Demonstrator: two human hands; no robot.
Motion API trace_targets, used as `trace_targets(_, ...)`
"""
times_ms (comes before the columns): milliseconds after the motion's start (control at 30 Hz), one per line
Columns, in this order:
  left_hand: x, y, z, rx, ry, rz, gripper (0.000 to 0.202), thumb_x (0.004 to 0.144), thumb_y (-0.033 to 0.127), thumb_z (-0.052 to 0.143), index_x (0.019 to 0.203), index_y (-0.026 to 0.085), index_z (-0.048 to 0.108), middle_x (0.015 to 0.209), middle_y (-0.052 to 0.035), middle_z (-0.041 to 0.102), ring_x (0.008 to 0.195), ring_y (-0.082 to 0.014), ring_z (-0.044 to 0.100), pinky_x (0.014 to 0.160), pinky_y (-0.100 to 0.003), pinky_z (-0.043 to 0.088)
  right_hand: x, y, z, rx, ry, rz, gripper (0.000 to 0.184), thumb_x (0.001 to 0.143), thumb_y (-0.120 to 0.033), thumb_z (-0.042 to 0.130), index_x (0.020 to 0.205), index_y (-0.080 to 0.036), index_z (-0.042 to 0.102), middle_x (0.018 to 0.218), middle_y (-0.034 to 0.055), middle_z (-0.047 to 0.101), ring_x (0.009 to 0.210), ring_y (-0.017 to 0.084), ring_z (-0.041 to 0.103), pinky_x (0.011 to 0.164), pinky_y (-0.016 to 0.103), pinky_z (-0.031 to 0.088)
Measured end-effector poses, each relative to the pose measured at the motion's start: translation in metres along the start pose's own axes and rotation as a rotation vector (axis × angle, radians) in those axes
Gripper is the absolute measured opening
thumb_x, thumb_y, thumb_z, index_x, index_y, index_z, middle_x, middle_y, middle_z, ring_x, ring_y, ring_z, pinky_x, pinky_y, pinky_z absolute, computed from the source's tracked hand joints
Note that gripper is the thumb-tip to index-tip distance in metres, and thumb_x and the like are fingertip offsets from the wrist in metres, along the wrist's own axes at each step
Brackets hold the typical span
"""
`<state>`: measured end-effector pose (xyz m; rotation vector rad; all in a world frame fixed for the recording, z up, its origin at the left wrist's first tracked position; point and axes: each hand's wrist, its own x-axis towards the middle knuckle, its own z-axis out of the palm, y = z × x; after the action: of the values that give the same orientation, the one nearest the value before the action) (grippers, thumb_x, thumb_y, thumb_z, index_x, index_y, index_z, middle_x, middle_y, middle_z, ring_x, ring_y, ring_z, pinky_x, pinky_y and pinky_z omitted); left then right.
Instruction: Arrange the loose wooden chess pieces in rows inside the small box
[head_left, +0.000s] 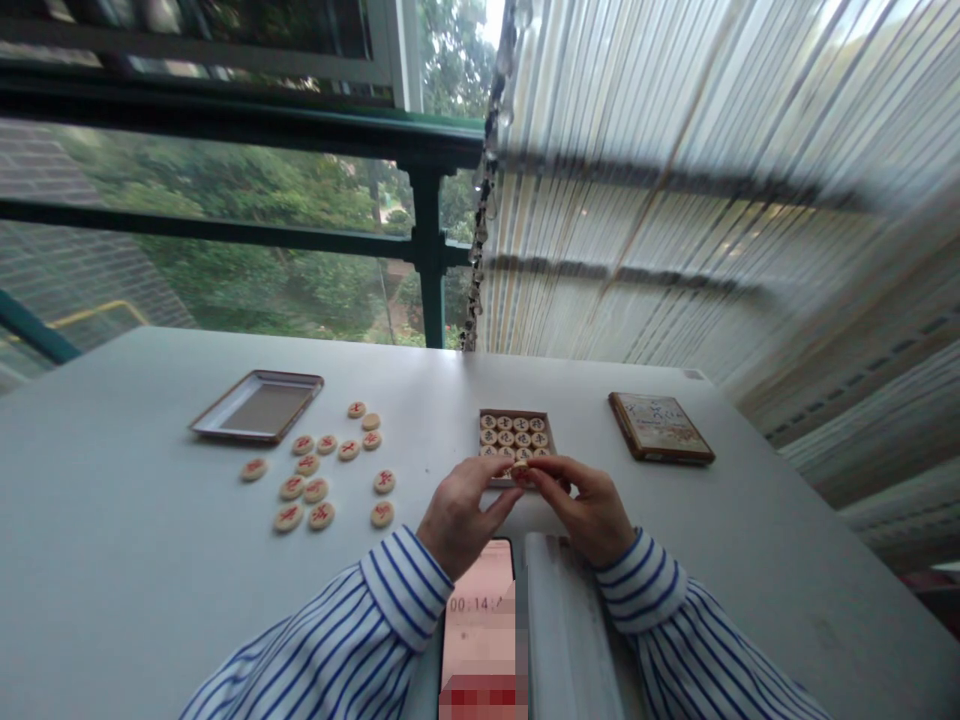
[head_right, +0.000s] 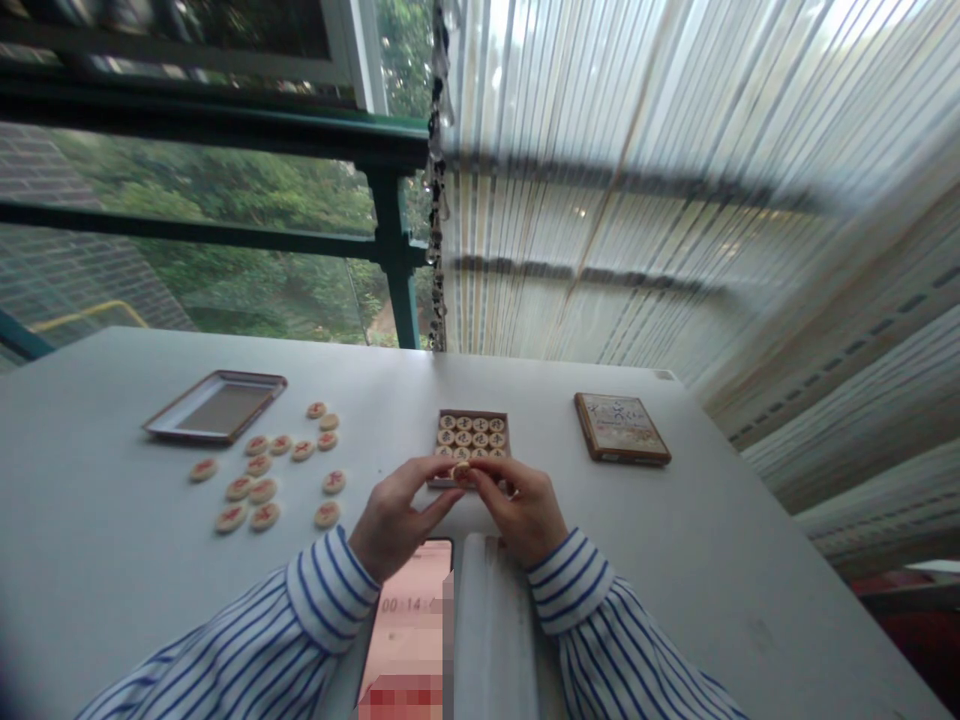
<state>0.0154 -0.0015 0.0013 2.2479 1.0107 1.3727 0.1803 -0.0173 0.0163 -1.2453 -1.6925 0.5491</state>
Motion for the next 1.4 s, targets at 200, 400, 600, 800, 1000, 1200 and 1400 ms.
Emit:
trace_targets(200,-0.0002,0.0012,0.0005,-0.106,0.017,-0.136,0.022,0.075,0.025,0.060,0.096,0.017,0.059,0.080,-0.0036,0.066,0.067,-0.0122,0.060,0.065,-0.026,0.051,-0.0002,-0.0008,0.0013,0.019,0.006,0.009,0.016,0.078,-0.026,0.055,0.089,-0.020,0.065,0.082,0.0041,0.069,0.070,0.014,0.062,0.062,0.026,0.049)
trace_targets(400,0.0008,0.0026,0.0003,-0.216,-0.013,-0.234,0.019,0.077,0.025,0.057,0.094,0.018,0.062,0.080,-0.0021,0.067,0.065,-0.0108,0.059,0.062,-0.024,0.050,-0.0002,-0.0010,0.0012,-0.007,0.006,-0.023,0.016,0.079,-0.026,0.055,0.089,-0.020,0.065,0.080,0.0039,0.069,0.068,0.014,0.062,0.060,0.025,0.049)
trace_targets(600,0.0013,0.0002,0.0012,-0.296,-0.018,-0.304,0.019,0.077,0.027,0.057,0.092,0.017,0.064,0.083,-0.0041,0.068,0.069,-0.0124,0.060,0.065,-0.025,0.050,-0.0006,-0.0034,0.0004,-0.027,-0.007,-0.036,0.017,0.080,-0.028,0.053,0.088,-0.020,0.065,0.077,0.0037,0.068,0.063,0.012,0.059,0.057,0.023,0.047)
trace_targets(800,0.0017,-0.0004,0.0010,-0.349,-0.013,-0.347,0.018,0.076,0.024,0.058,0.092,0.017,0.064,0.085,-0.0040,0.068,0.073,-0.0130,0.061,0.067,-0.026,0.050,-0.0005,-0.0038,-0.0004,-0.044,-0.013,-0.024,0.015,0.079,-0.025,0.053,0.088,-0.020,0.065,0.077,0.0030,0.068,0.063,0.012,0.058,0.057,0.023,0.045)
trace_targets(1000,0.0016,-0.0014,0.0005,-0.343,-0.007,-0.321,0.018,0.077,0.022,0.057,0.093,0.017,0.064,0.087,-0.0052,0.068,0.075,-0.0134,0.061,0.068,-0.026,0.050,-0.0002,-0.0008,-0.0012,-0.082,0.009,-0.033,0.015,0.078,-0.025,0.054,0.087,-0.018,0.064,0.075,0.0034,0.067,0.059,0.011,0.055,0.054,0.023,0.044)
trace_targets(1200,0.0011,-0.0029,0.0007,-0.365,-0.011,-0.268,0.019,0.078,0.021,0.055,0.095,0.018,0.064,0.090,-0.0057,0.066,0.081,-0.0141,0.061,0.073,-0.027,0.050,0.0000,-0.0012,-0.0005,-0.067,-0.002,-0.044,0.015,0.078,-0.023,0.054,0.088,-0.018,0.064,0.076,0.0034,0.067,0.059,0.011,0.055,0.053,0.022,0.044)
trace_targets(1400,0.0020,-0.0013,-0.0002,-0.387,-0.058,-0.250,0.022,0.081,0.019,0.051,0.099,0.019,0.064,0.093,-0.0057,0.064,0.089,-0.0149,0.059,0.081,-0.029,0.047,0.0005,-0.0015,-0.0003,-0.048,-0.014,-0.070,0.016,0.078,-0.024,0.055,0.089,-0.019,0.065,0.075,0.0026,0.067,0.058,0.010,0.054,0.053,0.021,0.043)
